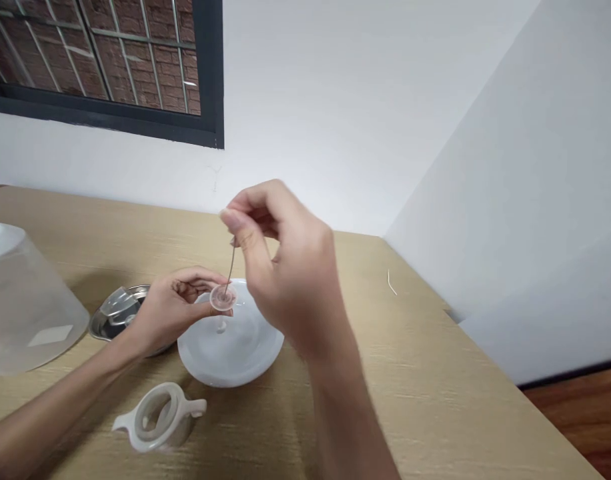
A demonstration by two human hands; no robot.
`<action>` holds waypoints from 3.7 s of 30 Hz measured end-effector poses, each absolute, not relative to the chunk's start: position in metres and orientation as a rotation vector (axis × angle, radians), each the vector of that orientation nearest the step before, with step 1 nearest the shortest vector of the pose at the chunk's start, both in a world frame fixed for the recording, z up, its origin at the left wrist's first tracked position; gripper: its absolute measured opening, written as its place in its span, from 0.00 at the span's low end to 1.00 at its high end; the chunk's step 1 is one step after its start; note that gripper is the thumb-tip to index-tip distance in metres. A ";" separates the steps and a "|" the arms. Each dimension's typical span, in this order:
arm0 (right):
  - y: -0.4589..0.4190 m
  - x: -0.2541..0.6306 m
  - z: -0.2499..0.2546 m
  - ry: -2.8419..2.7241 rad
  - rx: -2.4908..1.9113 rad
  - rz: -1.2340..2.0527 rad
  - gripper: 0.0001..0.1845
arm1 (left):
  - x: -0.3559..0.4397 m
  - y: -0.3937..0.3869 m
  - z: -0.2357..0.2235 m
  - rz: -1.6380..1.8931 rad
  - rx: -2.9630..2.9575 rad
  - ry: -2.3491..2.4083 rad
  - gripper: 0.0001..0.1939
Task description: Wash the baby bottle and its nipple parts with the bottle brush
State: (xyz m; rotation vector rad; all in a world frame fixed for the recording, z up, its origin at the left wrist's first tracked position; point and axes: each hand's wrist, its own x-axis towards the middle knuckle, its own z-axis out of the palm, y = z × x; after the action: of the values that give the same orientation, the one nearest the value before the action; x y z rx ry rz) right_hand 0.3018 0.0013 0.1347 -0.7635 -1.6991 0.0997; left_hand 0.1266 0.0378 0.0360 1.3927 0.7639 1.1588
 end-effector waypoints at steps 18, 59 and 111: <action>0.037 0.272 0.100 -1.902 -0.862 0.372 0.04 | 0.109 0.045 0.054 1.406 1.332 0.832 0.24; 0.005 0.303 0.139 -1.438 -0.748 -0.123 0.08 | 0.122 0.039 0.026 1.205 1.630 0.889 0.14; 0.046 0.267 0.100 -1.945 -0.934 0.390 0.03 | 0.107 0.050 0.051 1.432 1.300 0.773 0.21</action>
State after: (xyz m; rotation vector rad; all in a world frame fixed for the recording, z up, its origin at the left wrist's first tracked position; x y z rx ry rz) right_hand 0.2670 0.0461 0.1000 -0.9343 -1.9451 0.3903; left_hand 0.1072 0.0498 0.0507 1.3001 0.7727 1.4318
